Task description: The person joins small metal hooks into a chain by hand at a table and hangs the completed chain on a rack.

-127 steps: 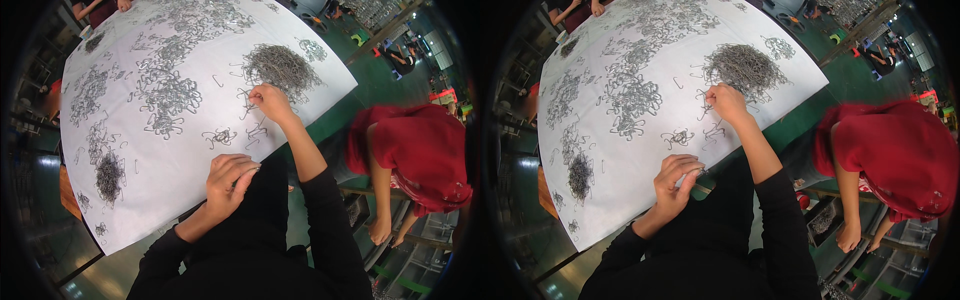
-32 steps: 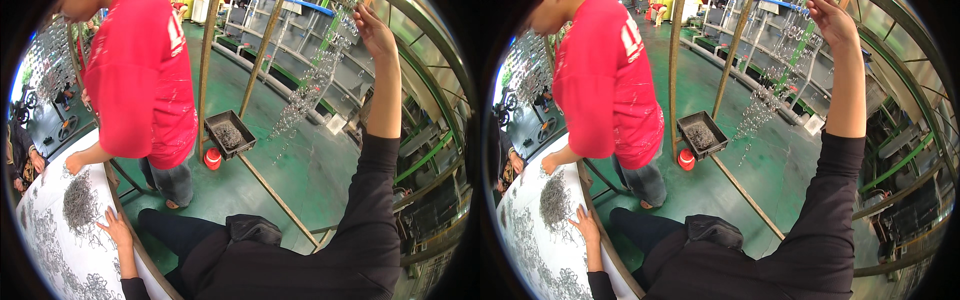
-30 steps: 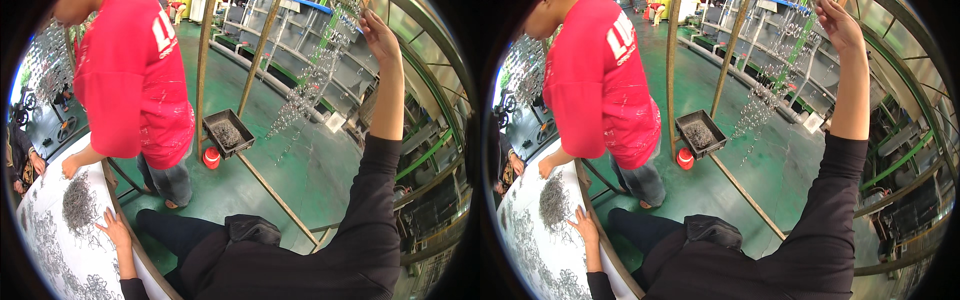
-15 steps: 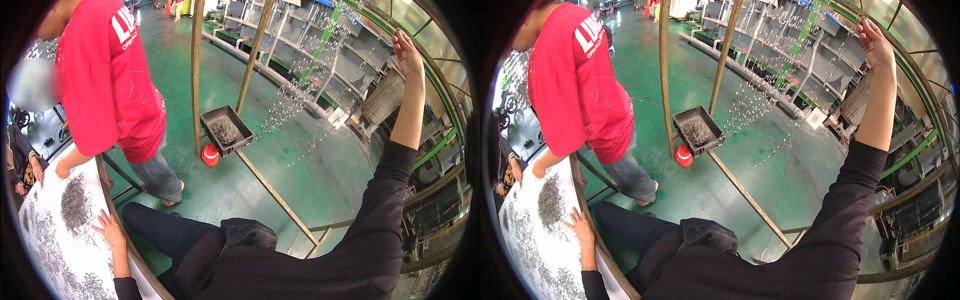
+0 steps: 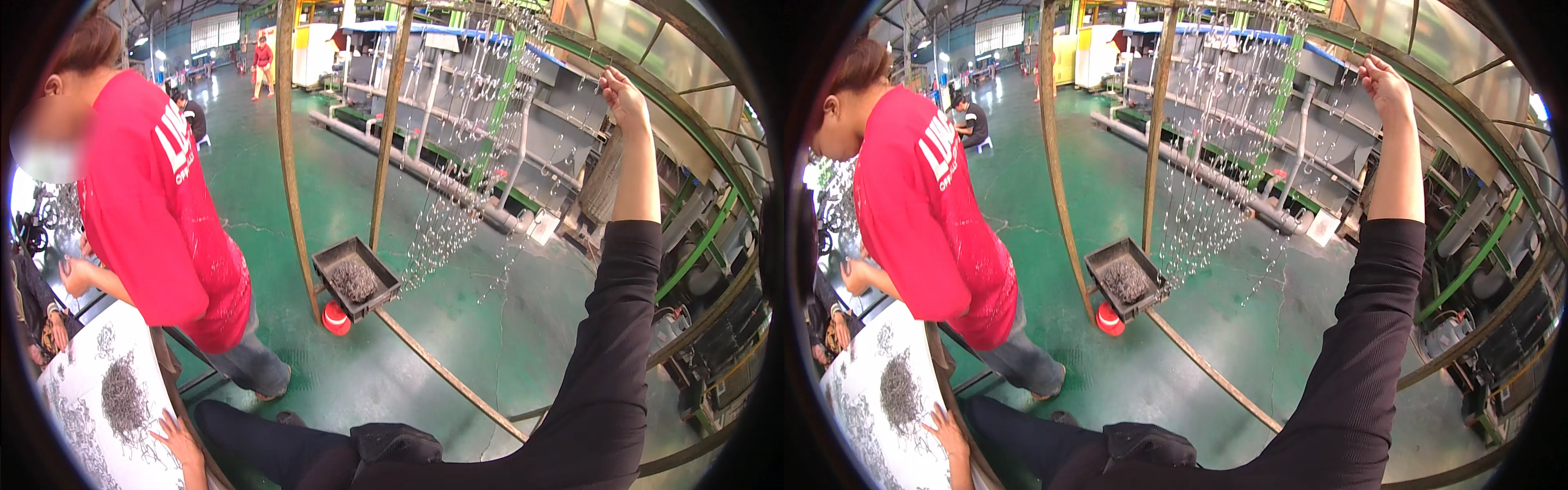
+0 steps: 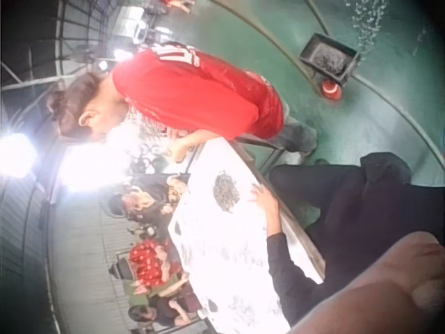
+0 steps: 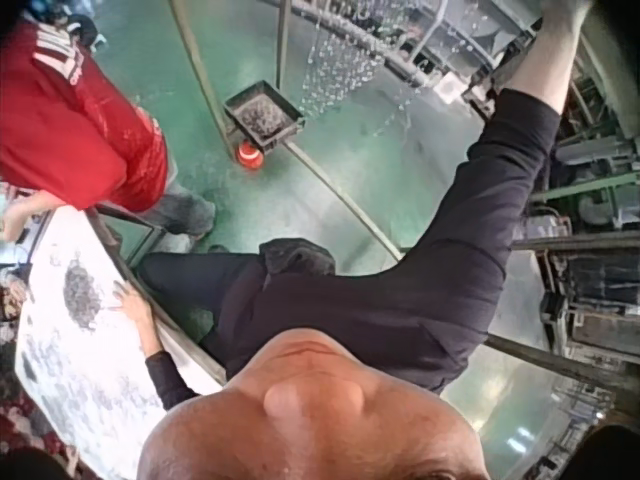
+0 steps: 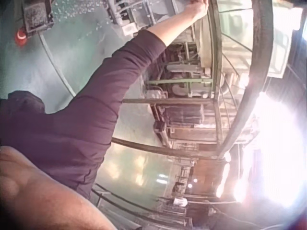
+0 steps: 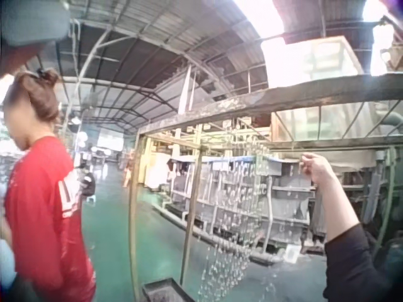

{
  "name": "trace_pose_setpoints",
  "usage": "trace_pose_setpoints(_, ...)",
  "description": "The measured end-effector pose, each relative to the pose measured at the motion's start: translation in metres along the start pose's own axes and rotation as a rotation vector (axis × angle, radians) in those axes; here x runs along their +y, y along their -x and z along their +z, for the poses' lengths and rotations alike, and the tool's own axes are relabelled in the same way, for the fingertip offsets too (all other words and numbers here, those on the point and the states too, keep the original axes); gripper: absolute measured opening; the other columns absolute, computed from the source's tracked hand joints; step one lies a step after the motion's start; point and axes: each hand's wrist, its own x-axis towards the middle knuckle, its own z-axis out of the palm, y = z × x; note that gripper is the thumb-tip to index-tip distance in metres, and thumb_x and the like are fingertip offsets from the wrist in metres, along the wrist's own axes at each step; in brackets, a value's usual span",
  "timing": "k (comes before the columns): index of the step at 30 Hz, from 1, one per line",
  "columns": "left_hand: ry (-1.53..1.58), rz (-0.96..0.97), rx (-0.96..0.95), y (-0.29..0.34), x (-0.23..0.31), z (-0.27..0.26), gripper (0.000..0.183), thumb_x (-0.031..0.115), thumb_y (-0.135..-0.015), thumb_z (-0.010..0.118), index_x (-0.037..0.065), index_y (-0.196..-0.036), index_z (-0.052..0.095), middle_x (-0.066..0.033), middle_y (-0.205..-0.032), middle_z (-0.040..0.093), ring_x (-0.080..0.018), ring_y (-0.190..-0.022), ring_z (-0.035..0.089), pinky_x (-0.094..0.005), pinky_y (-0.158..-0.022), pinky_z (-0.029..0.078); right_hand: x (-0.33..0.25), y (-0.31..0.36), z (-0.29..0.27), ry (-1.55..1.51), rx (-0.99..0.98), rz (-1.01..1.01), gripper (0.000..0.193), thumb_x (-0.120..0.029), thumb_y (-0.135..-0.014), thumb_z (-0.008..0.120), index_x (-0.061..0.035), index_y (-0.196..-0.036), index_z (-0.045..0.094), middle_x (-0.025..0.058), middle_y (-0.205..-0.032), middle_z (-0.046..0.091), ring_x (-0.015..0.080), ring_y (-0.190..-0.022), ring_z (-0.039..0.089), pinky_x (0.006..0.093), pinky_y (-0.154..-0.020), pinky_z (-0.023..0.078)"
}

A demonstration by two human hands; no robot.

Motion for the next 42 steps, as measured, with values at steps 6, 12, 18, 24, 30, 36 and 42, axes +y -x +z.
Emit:
trace_pose_setpoints(6,-0.029,0.004,-0.057,-0.001,-0.004,0.001,0.056,0.018,-0.07,0.064,0.009,-0.123,0.051,-0.0176,-0.148,0.019,-0.0335,-0.135,0.023,-0.0639,-0.107,0.001,-0.002,-0.026,0.004,0.075,0.169,-0.118,0.021,-0.007,-0.084,0.066,-0.0012,-0.103,0.063,0.003,-0.083,0.065,0.0073,-0.063,0.057,0.0156,-0.045,0.041)
trace_pose_setpoints(12,-0.049,-0.001,-0.097,0.005,0.0,-0.017,0.06,0.021,-0.068,0.067,0.01,-0.124,0.05,-0.0178,-0.147,0.019,-0.0318,-0.135,0.023,-0.0632,-0.108,0.0,-0.009,-0.061,0.021,0.131,0.329,-0.107,0.023,-0.005,-0.081,0.069,0.0005,-0.102,0.064,0.0047,-0.083,0.066,0.0062,-0.062,0.058,0.016,-0.042,0.038)
trace_pose_setpoints(18,-0.262,0.071,0.279,-0.011,-0.046,0.08,0.084,0.033,-0.053,0.081,0.016,-0.128,0.048,-0.014,-0.149,0.016,-0.0277,-0.135,0.023,-0.0632,-0.108,0.001,-0.009,-0.088,0.022,0.194,0.411,-0.01,0.025,-0.011,-0.079,0.072,-0.0078,-0.103,0.066,0.0025,-0.076,0.066,0.0041,-0.055,0.052,0.0178,-0.041,0.032)
trace_pose_setpoints(24,-0.089,0.017,0.093,-0.005,-0.021,0.049,0.081,0.024,-0.052,0.08,0.013,-0.127,0.05,-0.015,-0.148,0.017,-0.0285,-0.135,0.023,-0.0625,-0.108,0.002,-0.006,-0.084,0.028,0.367,0.446,-0.031,0.024,-0.015,-0.076,0.075,-0.0092,-0.098,0.067,-0.0022,-0.069,0.063,0.0037,-0.052,0.049,0.0198,-0.041,0.032)
trace_pose_setpoints(30,0.037,0.023,0.065,0.008,-0.009,0.008,0.069,0.014,-0.055,0.074,0.006,-0.12,0.052,-0.019,-0.146,0.021,-0.0338,-0.133,0.027,-0.0627,-0.108,0.0,0.004,-0.107,0.027,0.376,0.439,-0.04,0.025,-0.016,-0.076,0.075,-0.0117,-0.099,0.067,-0.0023,-0.063,0.057,0.0038,-0.046,0.041,0.0204,-0.039,0.027)
trace_pose_setpoints(36,0.023,0.046,0.128,0.002,-0.013,0.02,0.063,0.005,-0.059,0.069,0.007,-0.12,0.053,-0.0152,-0.147,0.022,-0.0317,-0.132,0.029,-0.0625,-0.108,0.004,0.014,-0.146,-0.001,0.641,0.461,0.028,0.021,-0.031,-0.077,0.074,-0.0107,-0.073,0.07,-0.0024,-0.058,0.057,0.0053,-0.041,0.038,0.0226,-0.038,0.029)
trace_pose_setpoints(42,0.037,0.048,0.027,0.004,0.009,-0.009,0.07,0.001,-0.058,0.069,0.009,-0.125,0.05,-0.0122,-0.149,0.019,-0.0298,-0.134,0.027,-0.0626,-0.107,0.006,0.024,-0.182,-0.071,0.432,0.435,-0.132,0.026,-0.03,-0.073,0.078,-0.0079,-0.084,0.068,-0.0024,-0.065,0.057,0.0031,-0.046,0.04,0.0168,-0.039,0.028)
